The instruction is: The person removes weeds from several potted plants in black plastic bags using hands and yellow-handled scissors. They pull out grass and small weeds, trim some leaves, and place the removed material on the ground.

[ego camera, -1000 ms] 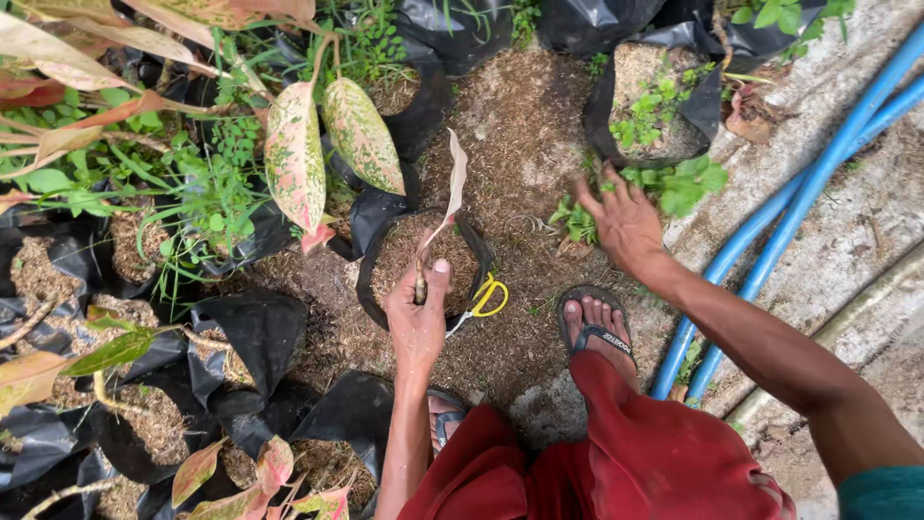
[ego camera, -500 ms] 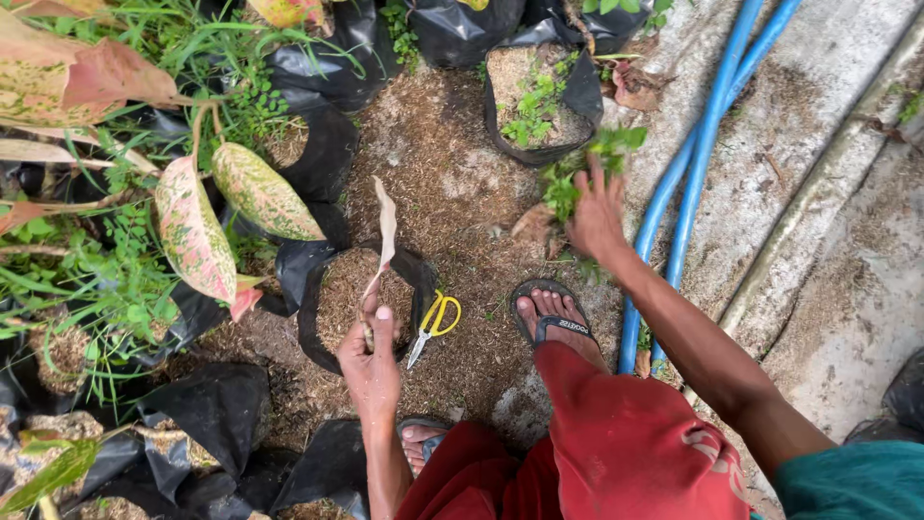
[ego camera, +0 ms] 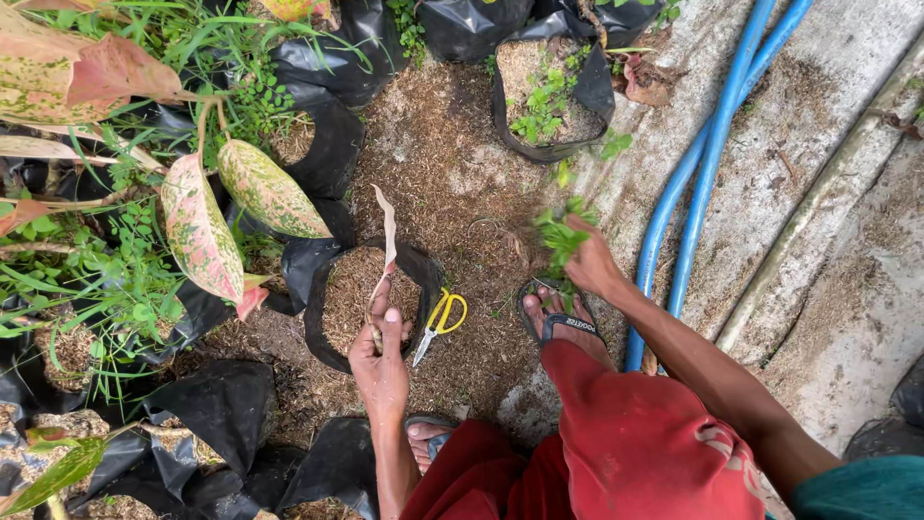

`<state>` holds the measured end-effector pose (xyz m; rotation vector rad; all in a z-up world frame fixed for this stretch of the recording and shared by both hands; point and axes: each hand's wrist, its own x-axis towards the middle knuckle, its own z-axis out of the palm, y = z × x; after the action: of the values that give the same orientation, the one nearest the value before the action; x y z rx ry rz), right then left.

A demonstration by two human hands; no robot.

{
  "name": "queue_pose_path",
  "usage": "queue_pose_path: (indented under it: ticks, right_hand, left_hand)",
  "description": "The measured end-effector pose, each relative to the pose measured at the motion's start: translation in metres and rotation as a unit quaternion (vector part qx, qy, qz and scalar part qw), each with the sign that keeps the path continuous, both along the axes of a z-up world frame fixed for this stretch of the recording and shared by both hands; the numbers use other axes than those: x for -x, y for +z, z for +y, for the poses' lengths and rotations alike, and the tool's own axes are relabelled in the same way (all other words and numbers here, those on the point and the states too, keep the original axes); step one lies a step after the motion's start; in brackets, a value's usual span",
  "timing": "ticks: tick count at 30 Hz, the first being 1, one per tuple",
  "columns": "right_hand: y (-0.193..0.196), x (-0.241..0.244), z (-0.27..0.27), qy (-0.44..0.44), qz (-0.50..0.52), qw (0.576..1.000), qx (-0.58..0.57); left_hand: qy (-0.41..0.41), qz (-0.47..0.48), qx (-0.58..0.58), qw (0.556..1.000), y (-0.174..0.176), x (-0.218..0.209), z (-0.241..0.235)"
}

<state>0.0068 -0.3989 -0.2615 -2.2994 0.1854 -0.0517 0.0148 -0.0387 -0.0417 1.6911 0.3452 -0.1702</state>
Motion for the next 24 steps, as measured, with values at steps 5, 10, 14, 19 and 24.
queue_pose_path:
  ticks: [5,10,14,19,24]
  right_hand:
    - [0.028,0.034,-0.048,-0.032,-0.120,0.962,0.244]
    - [0.004,0.083,-0.126,-0.180,0.034,0.932,0.312]
    - [0.020,0.125,-0.202,-0.220,0.076,0.892,0.387]
    - [0.032,0.109,-0.229,-0.333,0.042,0.904,0.266]
    - [0.051,0.018,-0.192,-0.284,0.103,0.946,-0.119]
  left_hand:
    - [-0.006,-0.003,0.015,1.000,-0.003,-0.001,0.008]
    - [0.001,0.010,0.017,1.000,-0.005,-0.004,0.009]
    - [0.007,-0.017,0.052,0.998,-0.010,-0.007,0.013]
    - [0.009,-0.001,0.053,0.999,-0.006,-0.003,0.012]
    - [-0.007,0.013,0.032,0.999,-0.001,-0.002,0.004]
